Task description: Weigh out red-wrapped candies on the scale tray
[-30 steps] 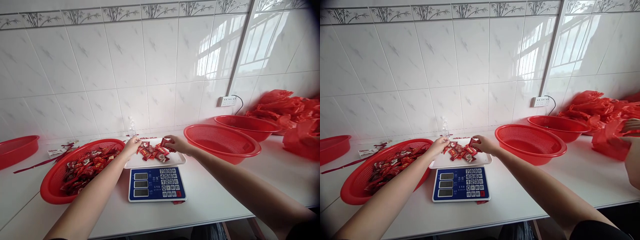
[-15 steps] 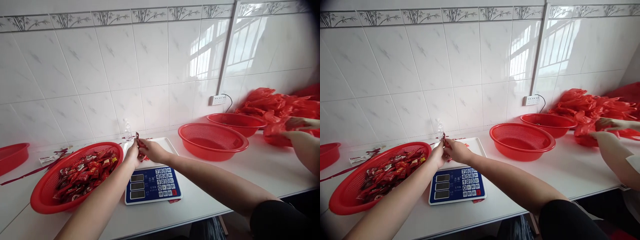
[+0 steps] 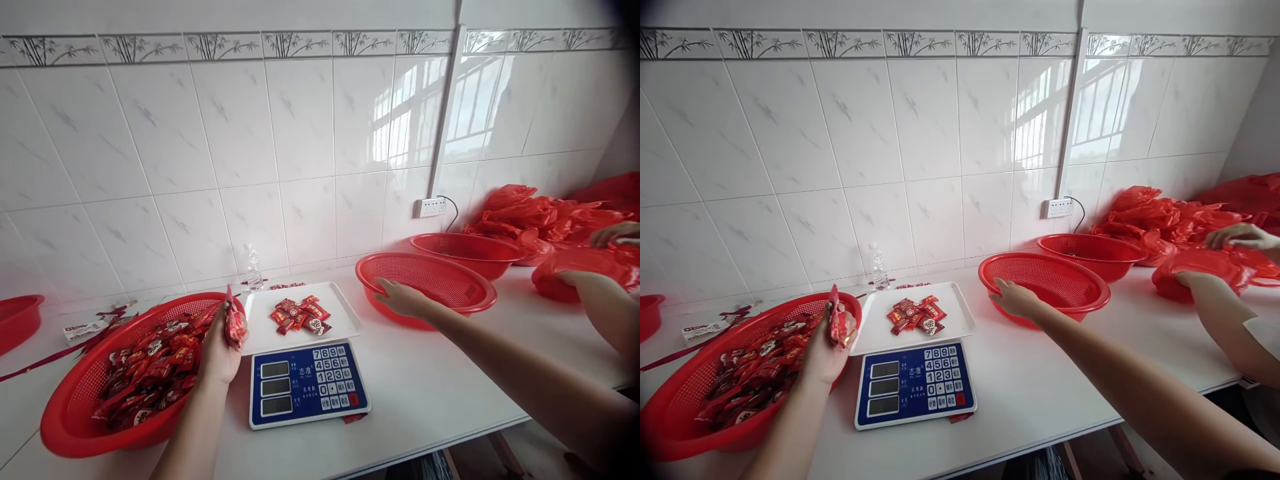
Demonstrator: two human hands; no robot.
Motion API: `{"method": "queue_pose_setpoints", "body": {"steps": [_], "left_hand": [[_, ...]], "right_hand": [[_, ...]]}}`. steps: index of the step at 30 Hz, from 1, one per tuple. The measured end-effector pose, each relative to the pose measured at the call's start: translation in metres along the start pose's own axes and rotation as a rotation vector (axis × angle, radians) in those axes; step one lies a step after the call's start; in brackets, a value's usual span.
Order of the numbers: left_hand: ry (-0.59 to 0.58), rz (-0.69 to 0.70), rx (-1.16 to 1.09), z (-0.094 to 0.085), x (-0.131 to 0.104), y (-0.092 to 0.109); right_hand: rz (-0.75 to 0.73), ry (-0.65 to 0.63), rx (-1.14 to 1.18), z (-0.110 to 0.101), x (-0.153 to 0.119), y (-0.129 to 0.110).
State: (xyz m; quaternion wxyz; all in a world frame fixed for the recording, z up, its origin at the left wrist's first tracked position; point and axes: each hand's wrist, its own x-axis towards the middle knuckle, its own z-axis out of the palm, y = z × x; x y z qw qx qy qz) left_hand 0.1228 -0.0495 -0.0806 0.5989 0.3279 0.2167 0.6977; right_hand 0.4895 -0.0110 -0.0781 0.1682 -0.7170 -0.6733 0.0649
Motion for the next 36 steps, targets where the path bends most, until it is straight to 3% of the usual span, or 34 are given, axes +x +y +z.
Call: {"method": "queue_pose_setpoints", "body": {"steps": [2,5,10,15,18,21,25,29,32,36], "left_hand": [[-0.023,-0.023,0.042,0.000,-0.005,-0.006],[-0.073,-0.056,0.065,0.003,-0.008,-0.015],[-0.017,-0.062,0.029,-0.004,-0.012,-0.020],[0.081,-0.090,0.050,-0.009,-0.018,-0.020],[0.071,-0.087,0.054,-0.009,-0.019,-0.020],[-0.016,-0.077,0.079,-0.012,-0.019,-0.020],[-0.153,-0.102,0.105,-0.017,-0.020,-0.021],[-0.198,-0.135,0.120,-0.018,-0.021,-0.020],[-0.205,-0.152,0.117,-0.017,-0.022,-0.019],[-0.219,-0.135,0.127,-0.018,-0.023,-0.018]], "right_hand": [[0.033,-0.051,-0.034,0.006,-0.003,0.012],[0.010,-0.082,-0.058,0.012,-0.010,0.007],[-0.161,-0.040,-0.053,0.015,-0.017,-0.044],[-0.401,-0.185,0.031,0.032,-0.016,-0.103],[-0.436,-0.223,0.031,0.046,-0.013,-0.126],[-0.448,-0.187,0.006,0.058,-0.010,-0.136],[-0.449,-0.093,-0.015,0.063,-0.004,-0.133],[-0.346,0.020,-0.025,0.045,0.006,-0.117],[-0.202,0.101,-0.062,0.020,0.017,-0.092],[0.022,0.145,-0.146,-0.006,0.025,-0.042]]}}
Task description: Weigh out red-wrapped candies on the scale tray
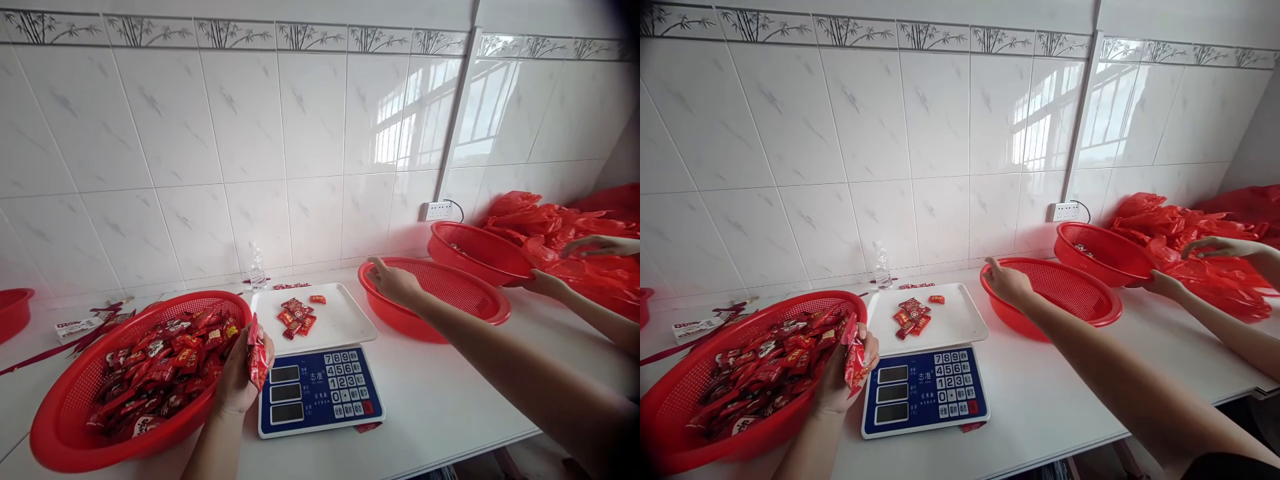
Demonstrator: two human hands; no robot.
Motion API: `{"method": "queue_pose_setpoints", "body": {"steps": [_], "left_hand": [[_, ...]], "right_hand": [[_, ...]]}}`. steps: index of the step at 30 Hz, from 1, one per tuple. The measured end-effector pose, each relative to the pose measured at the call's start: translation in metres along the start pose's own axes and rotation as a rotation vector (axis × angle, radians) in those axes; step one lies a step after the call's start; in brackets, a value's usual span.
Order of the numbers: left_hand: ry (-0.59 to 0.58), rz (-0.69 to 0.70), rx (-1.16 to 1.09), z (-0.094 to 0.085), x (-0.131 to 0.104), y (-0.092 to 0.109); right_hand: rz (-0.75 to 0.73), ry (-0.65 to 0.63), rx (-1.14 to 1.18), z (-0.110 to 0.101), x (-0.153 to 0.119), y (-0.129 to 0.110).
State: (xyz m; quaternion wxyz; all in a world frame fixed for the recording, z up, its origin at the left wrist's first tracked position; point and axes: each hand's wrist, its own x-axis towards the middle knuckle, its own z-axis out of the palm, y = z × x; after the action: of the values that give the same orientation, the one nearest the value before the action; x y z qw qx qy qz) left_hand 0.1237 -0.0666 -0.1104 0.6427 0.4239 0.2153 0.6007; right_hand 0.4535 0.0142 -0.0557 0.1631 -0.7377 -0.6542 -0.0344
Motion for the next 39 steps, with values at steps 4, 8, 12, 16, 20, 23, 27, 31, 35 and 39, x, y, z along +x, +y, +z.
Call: {"method": "queue_pose_setpoints", "body": {"steps": [4,8,12,16,20,23,27,31,35,39], "left_hand": [[-0.017,0.004,-0.015,-0.002,0.001,-0.001],[-0.038,0.002,-0.025,-0.003,0.001,-0.003],[-0.038,0.006,-0.021,-0.003,0.001,-0.003],[-0.013,0.009,0.011,-0.002,0.001,-0.003],[-0.003,-0.004,0.010,-0.001,0.001,-0.003],[-0.004,-0.016,0.005,0.000,0.001,-0.003],[-0.005,-0.025,0.005,0.002,0.001,-0.001],[-0.008,-0.040,0.008,0.002,0.001,-0.001],[-0.012,-0.017,0.013,0.000,0.002,-0.002],[-0.022,-0.016,0.013,-0.002,0.002,-0.003]], "right_hand": [[0.105,-0.082,-0.059,0.002,0.004,0.040],[0.013,-0.087,-0.054,0.015,0.009,0.028],[-0.237,-0.144,0.051,0.033,0.016,-0.033],[-0.392,-0.283,0.147,0.053,0.017,-0.103],[-0.426,-0.358,0.181,0.070,0.013,-0.144],[-0.452,-0.354,0.192,0.077,0.010,-0.148],[-0.456,-0.270,0.225,0.081,0.009,-0.133],[-0.393,-0.175,0.268,0.076,0.010,-0.113],[-0.335,-0.055,0.296,0.060,0.019,-0.087],[-0.203,0.080,0.256,0.036,0.033,-0.041]]}}
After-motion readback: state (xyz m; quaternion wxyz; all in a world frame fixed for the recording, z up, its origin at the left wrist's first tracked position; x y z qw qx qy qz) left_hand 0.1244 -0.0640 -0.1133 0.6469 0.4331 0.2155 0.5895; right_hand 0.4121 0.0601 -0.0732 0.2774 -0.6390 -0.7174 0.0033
